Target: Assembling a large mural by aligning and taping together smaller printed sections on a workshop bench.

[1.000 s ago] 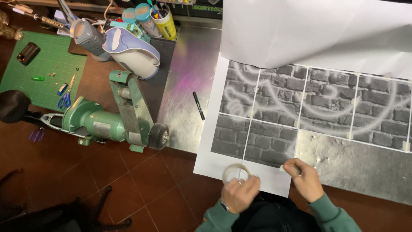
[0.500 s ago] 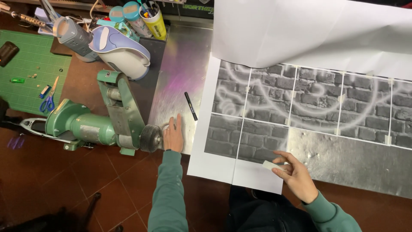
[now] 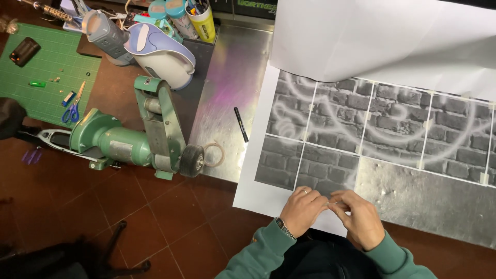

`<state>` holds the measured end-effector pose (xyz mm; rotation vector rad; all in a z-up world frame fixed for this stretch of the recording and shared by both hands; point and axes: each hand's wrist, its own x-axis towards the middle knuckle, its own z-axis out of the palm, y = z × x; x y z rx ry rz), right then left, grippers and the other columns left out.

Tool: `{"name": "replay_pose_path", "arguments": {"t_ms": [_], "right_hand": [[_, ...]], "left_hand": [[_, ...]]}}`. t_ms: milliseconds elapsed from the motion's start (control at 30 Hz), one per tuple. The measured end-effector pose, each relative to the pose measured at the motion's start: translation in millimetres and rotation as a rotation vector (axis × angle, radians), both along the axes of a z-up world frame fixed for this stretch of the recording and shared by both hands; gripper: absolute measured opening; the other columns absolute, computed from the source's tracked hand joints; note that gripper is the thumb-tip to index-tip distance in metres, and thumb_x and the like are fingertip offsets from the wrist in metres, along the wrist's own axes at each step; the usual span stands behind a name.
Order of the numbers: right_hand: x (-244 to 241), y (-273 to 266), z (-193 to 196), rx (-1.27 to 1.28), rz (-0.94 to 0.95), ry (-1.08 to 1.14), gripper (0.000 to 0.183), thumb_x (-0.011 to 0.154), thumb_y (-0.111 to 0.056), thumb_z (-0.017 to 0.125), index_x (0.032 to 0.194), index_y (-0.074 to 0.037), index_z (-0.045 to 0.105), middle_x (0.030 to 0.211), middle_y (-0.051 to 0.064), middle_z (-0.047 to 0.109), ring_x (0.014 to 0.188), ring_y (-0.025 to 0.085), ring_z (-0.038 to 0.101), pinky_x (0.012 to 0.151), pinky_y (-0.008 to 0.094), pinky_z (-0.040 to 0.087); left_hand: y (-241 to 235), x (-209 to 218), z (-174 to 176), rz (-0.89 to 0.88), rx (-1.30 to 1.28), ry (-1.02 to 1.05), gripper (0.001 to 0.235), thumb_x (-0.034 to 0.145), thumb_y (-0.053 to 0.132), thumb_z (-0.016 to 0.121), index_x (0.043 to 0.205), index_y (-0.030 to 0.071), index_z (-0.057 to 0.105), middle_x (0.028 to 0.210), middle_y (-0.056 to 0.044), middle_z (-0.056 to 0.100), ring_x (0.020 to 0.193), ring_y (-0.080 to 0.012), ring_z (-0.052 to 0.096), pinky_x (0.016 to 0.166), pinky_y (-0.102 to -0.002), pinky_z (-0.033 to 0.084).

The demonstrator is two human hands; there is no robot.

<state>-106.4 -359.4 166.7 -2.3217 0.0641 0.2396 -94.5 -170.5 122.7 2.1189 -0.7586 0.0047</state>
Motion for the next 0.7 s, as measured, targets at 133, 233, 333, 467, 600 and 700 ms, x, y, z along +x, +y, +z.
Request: {"name": "replay_pose_path", "arguments": {"t_ms": [133,233,333,467,600,700], "right_hand": [[0.2,-2.7,-5.5,0.003,0.046,0.039,0.017,0.083,-0.018,0.077,0.094,-0.005,0.077,0.094,0.007,0.079,0.077,0.025,0.076,0.072,0.035,0.060],[4.6,6.1,3.2,-0.081,0.062,0.056,0.017,0.083,-0.020,0.077,0.094,-0.007,0.078,0.094,0.007,0.079,0.075,0.029,0.073,0.070,0.038,0.058],[9.2,4.1,-15.8,-0.110,0.014,0.071,0.019,0.082,-0.021,0.078,0.095,-0.007,0.078,0.090,0.007,0.078,0.071,0.029,0.069,0.069,0.038,0.056],[17.0,-6.4,-68.8,0.184,-0.122,0.235,0.013,0.088,-0.013,0.075,0.094,-0.002,0.074,0.075,0.010,0.073,0.069,0.019,0.064,0.070,0.033,0.053],[37.6,-37.5,-132.7,0.279,-0.270,0.196,0.012,0.097,-0.012,0.069,0.101,-0.001,0.072,0.081,0.008,0.063,0.073,0.013,0.051,0.066,0.032,0.044],[64.1,-59.4,-137.2,0.271,-0.262,0.146,0.014,0.100,-0.014,0.070,0.103,-0.001,0.072,0.086,0.005,0.067,0.078,0.013,0.053,0.072,0.030,0.047]], "left_hand": [[-3.2,-2.3,-9.8,0.025,-0.041,0.012,0.009,0.096,0.014,0.071,0.099,0.005,0.069,0.091,-0.009,0.062,0.095,-0.0321,0.061,0.098,-0.045,0.048],[-6.9,-4.5,-16.8,0.042,-0.009,-0.012,0.006,0.094,0.009,0.066,0.097,0.005,0.070,0.089,-0.009,0.060,0.093,-0.0316,0.060,0.101,-0.045,0.048],[-10.9,-6.3,-20.9,0.109,0.008,-0.062,0.009,0.091,0.002,0.062,0.095,0.005,0.070,0.089,-0.008,0.059,0.093,-0.0295,0.060,0.106,-0.046,0.049],[-16.3,-8.4,-28.5,0.232,0.144,-0.260,0.012,0.090,0.003,0.064,0.101,0.001,0.069,0.091,-0.006,0.058,0.092,-0.0245,0.061,0.106,-0.046,0.049],[-19.8,-7.0,-30.8,0.323,0.155,-0.318,0.015,0.088,0.003,0.065,0.102,0.001,0.071,0.091,-0.007,0.060,0.093,-0.0233,0.062,0.103,-0.044,0.049],[-19.2,5.3,-24.7,0.287,0.187,-0.171,0.018,0.093,0.002,0.068,0.111,0.003,0.071,0.097,-0.006,0.061,0.096,-0.0241,0.062,0.106,-0.046,0.051]]}}
